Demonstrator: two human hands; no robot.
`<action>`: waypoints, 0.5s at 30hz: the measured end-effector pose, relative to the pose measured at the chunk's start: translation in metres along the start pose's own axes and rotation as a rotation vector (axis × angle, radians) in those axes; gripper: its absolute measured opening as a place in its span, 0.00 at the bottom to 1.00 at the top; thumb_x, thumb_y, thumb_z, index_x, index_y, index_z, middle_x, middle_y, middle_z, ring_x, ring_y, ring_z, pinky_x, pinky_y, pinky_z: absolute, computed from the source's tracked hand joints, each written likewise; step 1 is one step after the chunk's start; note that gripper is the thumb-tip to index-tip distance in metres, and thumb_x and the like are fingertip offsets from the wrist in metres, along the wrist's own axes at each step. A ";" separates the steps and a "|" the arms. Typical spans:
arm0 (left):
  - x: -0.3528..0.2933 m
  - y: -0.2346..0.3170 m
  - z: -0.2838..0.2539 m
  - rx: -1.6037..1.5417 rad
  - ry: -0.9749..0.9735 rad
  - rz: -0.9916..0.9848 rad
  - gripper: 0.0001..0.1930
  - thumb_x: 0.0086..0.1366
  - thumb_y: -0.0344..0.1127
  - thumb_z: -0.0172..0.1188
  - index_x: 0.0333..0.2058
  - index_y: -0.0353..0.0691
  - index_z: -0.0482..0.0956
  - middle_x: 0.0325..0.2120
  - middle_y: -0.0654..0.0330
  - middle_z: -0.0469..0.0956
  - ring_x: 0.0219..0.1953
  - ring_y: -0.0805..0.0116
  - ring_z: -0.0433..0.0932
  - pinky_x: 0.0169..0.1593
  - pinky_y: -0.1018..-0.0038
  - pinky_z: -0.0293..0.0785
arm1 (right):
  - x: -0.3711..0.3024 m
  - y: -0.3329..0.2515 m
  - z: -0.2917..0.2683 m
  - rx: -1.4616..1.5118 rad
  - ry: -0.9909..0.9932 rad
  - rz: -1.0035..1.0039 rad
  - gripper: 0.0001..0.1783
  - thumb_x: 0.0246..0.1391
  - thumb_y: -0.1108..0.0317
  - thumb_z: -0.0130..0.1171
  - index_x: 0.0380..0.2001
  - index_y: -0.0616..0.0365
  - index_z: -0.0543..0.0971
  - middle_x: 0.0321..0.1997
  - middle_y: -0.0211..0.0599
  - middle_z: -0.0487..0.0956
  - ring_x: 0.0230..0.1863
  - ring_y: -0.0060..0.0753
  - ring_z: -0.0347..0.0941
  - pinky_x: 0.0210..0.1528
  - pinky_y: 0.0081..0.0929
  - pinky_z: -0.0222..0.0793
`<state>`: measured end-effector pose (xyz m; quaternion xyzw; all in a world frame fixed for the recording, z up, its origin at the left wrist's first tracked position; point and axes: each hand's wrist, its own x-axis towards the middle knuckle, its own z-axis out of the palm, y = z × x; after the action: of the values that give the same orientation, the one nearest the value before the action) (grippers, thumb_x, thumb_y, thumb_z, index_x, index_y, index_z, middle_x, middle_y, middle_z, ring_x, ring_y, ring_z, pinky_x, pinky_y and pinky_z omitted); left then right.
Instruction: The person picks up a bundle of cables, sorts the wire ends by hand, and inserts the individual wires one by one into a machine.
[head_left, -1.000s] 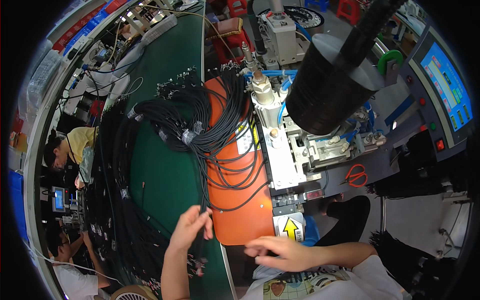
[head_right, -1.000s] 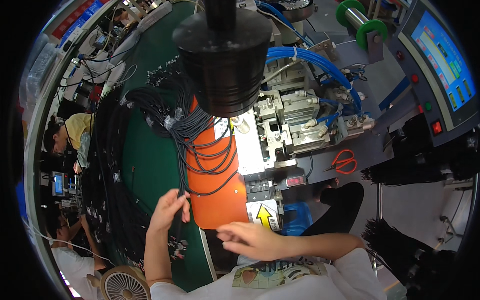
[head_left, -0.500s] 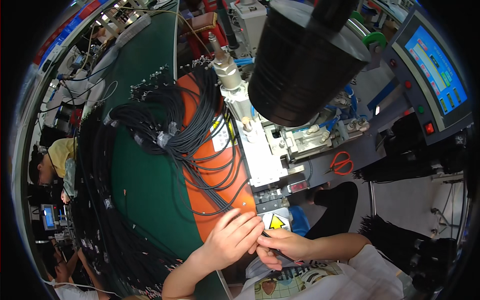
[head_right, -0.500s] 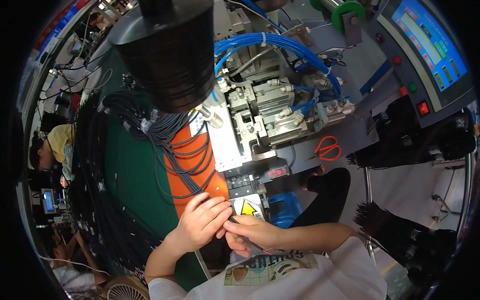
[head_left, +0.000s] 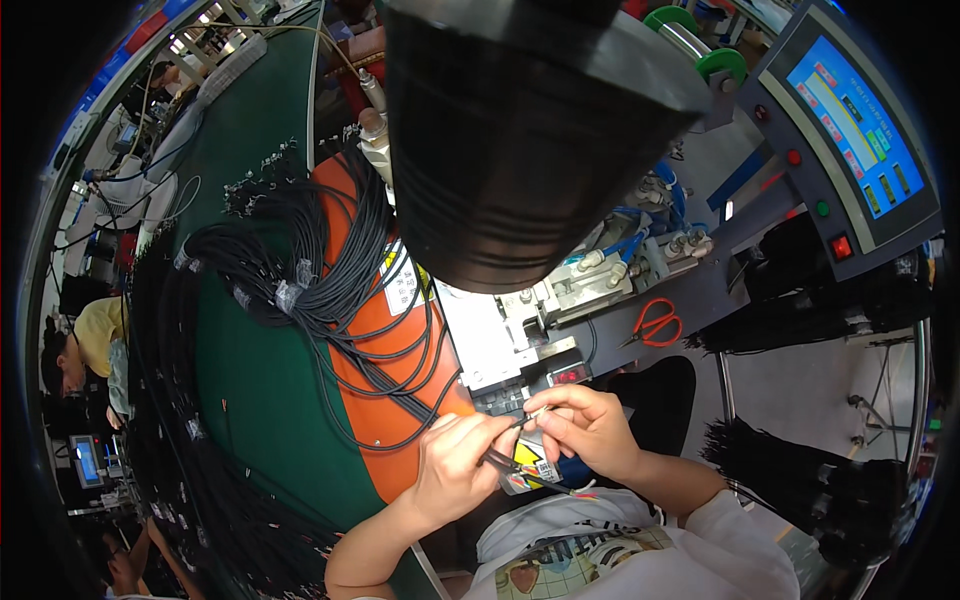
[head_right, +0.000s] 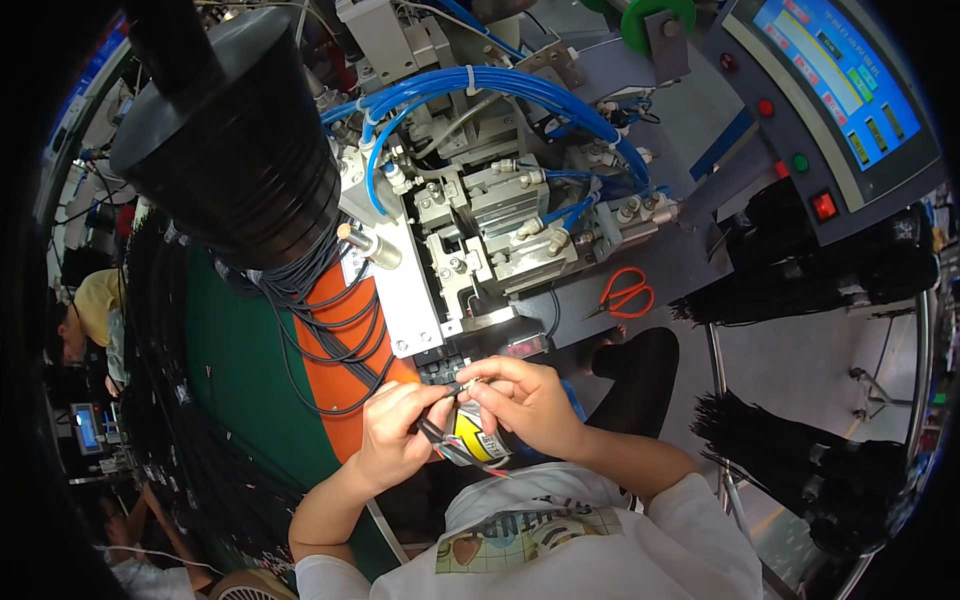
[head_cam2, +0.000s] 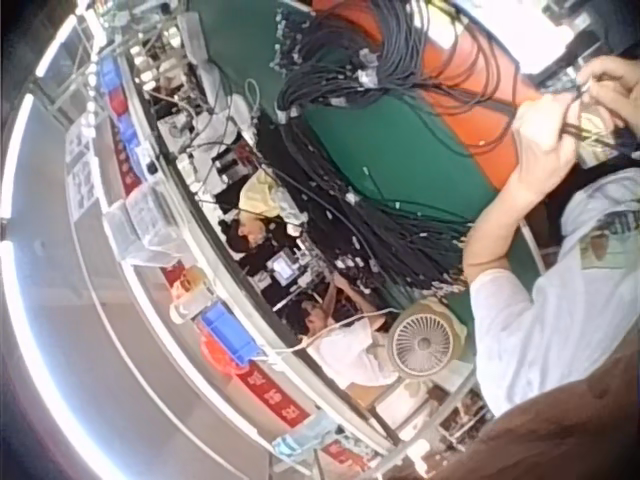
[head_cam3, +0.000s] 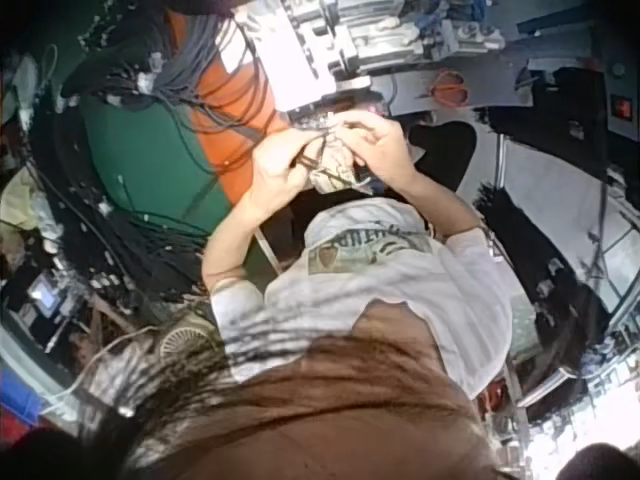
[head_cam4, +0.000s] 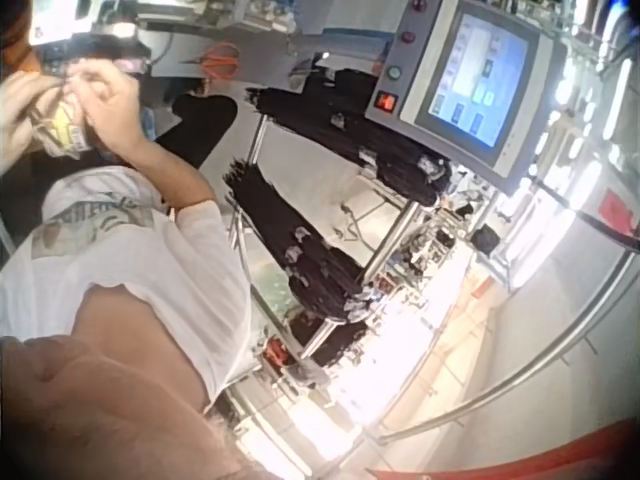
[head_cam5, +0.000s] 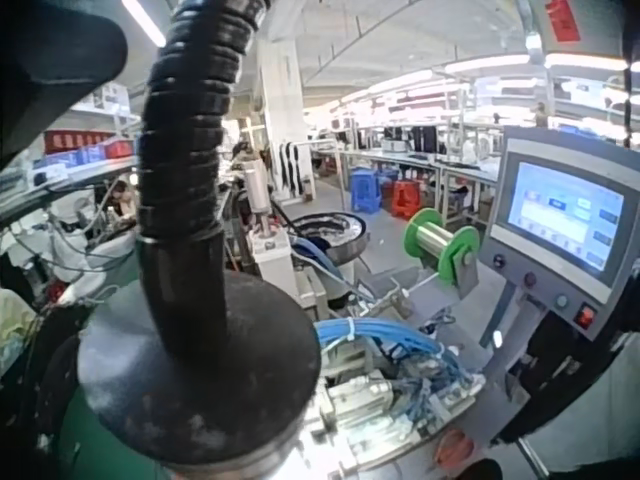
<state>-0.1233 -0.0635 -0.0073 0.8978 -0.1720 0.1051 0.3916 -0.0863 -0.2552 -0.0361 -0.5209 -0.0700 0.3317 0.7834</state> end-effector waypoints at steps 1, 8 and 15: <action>0.001 0.000 0.002 -0.084 0.019 -0.068 0.05 0.54 0.26 0.64 0.30 0.35 0.79 0.18 0.59 0.75 0.19 0.63 0.73 0.26 0.71 0.64 | 0.001 0.004 -0.001 -0.019 -0.005 -0.092 0.13 0.62 0.74 0.51 0.49 0.67 0.73 0.34 0.38 0.79 0.23 0.17 0.73 0.20 0.12 0.60; 0.002 -0.006 -0.008 -0.301 -0.105 -0.239 0.04 0.61 0.29 0.60 0.33 0.35 0.80 0.22 0.57 0.79 0.23 0.61 0.75 0.30 0.68 0.66 | 0.013 -0.001 -0.010 0.144 -0.054 -0.054 0.11 0.62 0.73 0.53 0.45 0.68 0.76 0.36 0.39 0.78 0.24 0.19 0.74 0.20 0.11 0.63; 0.004 -0.017 -0.011 -0.427 -0.221 -0.206 0.06 0.62 0.30 0.58 0.34 0.34 0.80 0.23 0.58 0.79 0.25 0.64 0.76 0.32 0.69 0.67 | 0.022 -0.015 -0.008 -0.108 -0.220 -0.240 0.11 0.57 0.78 0.56 0.44 0.64 0.78 0.33 0.32 0.75 0.27 0.17 0.74 0.22 0.12 0.64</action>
<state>-0.1138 -0.0454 -0.0096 0.8137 -0.1398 -0.0728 0.5595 -0.0585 -0.2516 -0.0316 -0.5108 -0.2349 0.2863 0.7758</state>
